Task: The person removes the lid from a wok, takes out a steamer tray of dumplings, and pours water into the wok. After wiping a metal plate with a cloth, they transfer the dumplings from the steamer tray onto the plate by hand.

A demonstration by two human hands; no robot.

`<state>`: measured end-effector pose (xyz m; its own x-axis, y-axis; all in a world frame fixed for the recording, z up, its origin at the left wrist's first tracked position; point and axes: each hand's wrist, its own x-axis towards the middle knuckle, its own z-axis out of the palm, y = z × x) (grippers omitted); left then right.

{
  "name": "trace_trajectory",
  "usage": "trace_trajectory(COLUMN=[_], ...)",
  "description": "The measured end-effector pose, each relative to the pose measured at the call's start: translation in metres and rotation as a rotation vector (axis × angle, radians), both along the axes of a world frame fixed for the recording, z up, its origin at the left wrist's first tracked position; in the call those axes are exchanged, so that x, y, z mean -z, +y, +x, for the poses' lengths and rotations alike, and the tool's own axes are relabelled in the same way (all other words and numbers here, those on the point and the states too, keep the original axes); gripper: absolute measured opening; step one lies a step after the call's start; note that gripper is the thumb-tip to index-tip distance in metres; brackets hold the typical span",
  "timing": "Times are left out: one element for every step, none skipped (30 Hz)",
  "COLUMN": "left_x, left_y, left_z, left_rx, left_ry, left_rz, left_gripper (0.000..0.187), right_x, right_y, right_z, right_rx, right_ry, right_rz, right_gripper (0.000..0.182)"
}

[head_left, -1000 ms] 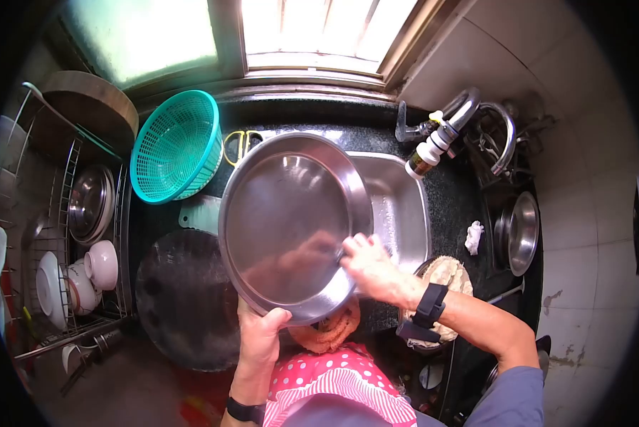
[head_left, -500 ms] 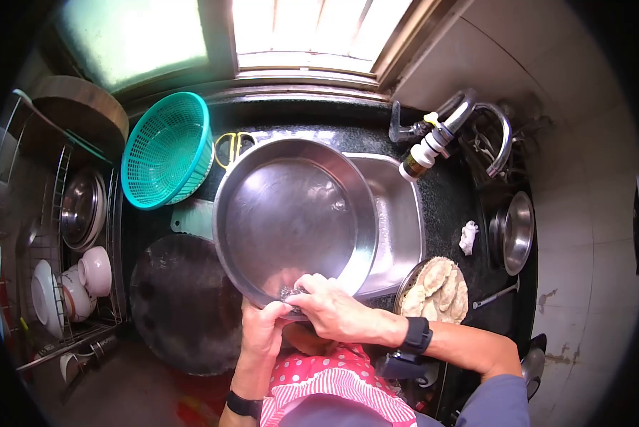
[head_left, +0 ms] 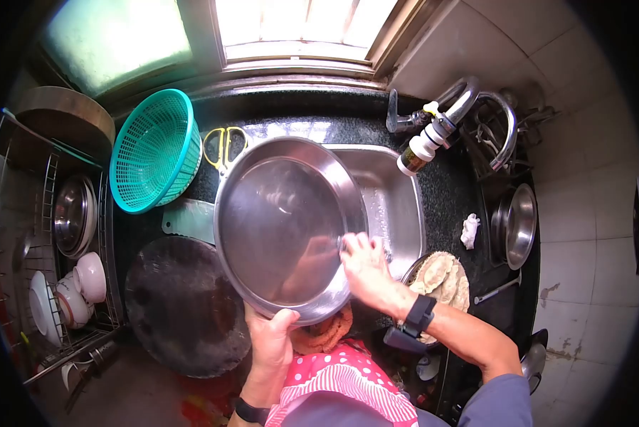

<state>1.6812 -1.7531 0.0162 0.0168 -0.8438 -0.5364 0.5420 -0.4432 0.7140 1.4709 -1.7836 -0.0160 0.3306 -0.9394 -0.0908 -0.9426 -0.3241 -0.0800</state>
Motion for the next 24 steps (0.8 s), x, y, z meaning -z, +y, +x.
trace_trajectory(left_x=[-0.002,-0.006,-0.008,-0.005,-0.003,0.000,0.002,0.001,-0.003,-0.006,-0.005,-0.003,-0.003,-0.002,-0.003,-0.003,0.005,0.019,0.024,0.023,0.020,0.016,0.012,0.009], left_y=[0.000,-0.001,-0.001,-0.002,-0.003,-0.004,-0.002,-0.002,-0.003,-0.003,-0.003,-0.003,-0.004,-0.007,-0.009,-0.008,-0.007,-0.007,-0.007,-0.007,-0.007,-0.008,-0.009,-0.009], left_z=[-0.004,-0.007,-0.009,-0.008,-0.009,-0.009,-0.010,-0.009,-0.009,-0.008,-0.007,-0.005,-0.005,-0.006,-0.006,-0.005,-0.003,-0.002,-0.002,-0.002,-0.001,0.000,0.001,0.003], left_rx=[0.003,0.014,0.024,0.030,0.030,0.015,-0.001,-0.001,0.021,0.042,0.040,0.031,0.024,0.023,0.039,0.057,0.054,0.056,0.060,0.070,0.067,0.092,0.120,0.123], left_ry=[0.001,0.009,0.016,0.041,0.046,0.050,0.053,0.057,0.075,0.091,0.090,0.093,0.099,0.107,0.095,0.079,0.081,0.086,0.088,0.107,0.105,0.136,0.166,0.163], left_rz=[0.004,0.023,0.042,0.064,0.060,0.046,0.041,0.048,0.061,0.071,0.073,0.083,0.092,0.090,0.088,0.092,0.090,0.056,0.029,0.052,0.051,0.084,0.118,0.117], left_gripper=[0.061,0.060,0.060,0.060,0.060,0.060,0.060,0.060,0.063,0.065,0.065,0.066,0.066,0.066,0.066,0.065,0.065,0.062,0.058,0.055,0.055,0.054,0.053,0.053], right_x=[-0.002,0.004,0.003,0.003,0.002,0.004,0.007,0.010,0.009,0.012,0.015,0.006,0.008,0.011,0.011,0.005,0.009,0.005,-0.001,-0.011,-0.021,-0.024,-0.028,-0.024], right_y=[-0.010,-0.020,-0.018,-0.015,-0.014,-0.004,0.004,0.001,-0.006,-0.016,-0.022,-0.020,-0.010,0.003,0.010,0.001,-0.010,-0.027,-0.042,-0.053,-0.061,-0.064,-0.063,-0.059], right_z=[-0.004,-0.010,-0.011,-0.011,-0.010,-0.007,-0.003,-0.005,-0.008,-0.015,-0.019,-0.015,-0.011,-0.005,0.001,0.001,-0.011,-0.021,-0.028,-0.035,-0.043,-0.058,-0.078,-0.102], right_rx=[0.033,0.047,0.049,0.074,0.100,0.083,0.080,0.079,0.078,0.079,0.081,0.070,0.071,0.059,0.046,0.069,0.075,0.105,0.138,0.216,0.295,0.324,0.355,0.421], right_ry=[0.009,0.006,0.009,0.008,0.008,0.004,-0.026,-0.005,0.016,0.036,0.053,0.042,0.045,0.016,-0.016,0.035,0.040,0.042,0.040,0.043,0.046,0.018,-0.009,0.054], right_rz=[-0.046,-0.099,-0.096,-0.027,0.035,0.046,0.111,0.054,-0.005,-0.010,-0.016,0.010,0.009,0.072,0.139,0.175,0.063,-0.047,-0.149,-0.169,-0.192,-0.247,-0.303,-0.311], right_gripper=[0.019,0.018,0.018,0.017,0.016,0.014,0.015,0.014,0.014,0.013,0.013,0.013,0.013,0.013,0.014,0.014,0.021,0.026,0.032,0.036,0.040,0.040,0.041,0.043])
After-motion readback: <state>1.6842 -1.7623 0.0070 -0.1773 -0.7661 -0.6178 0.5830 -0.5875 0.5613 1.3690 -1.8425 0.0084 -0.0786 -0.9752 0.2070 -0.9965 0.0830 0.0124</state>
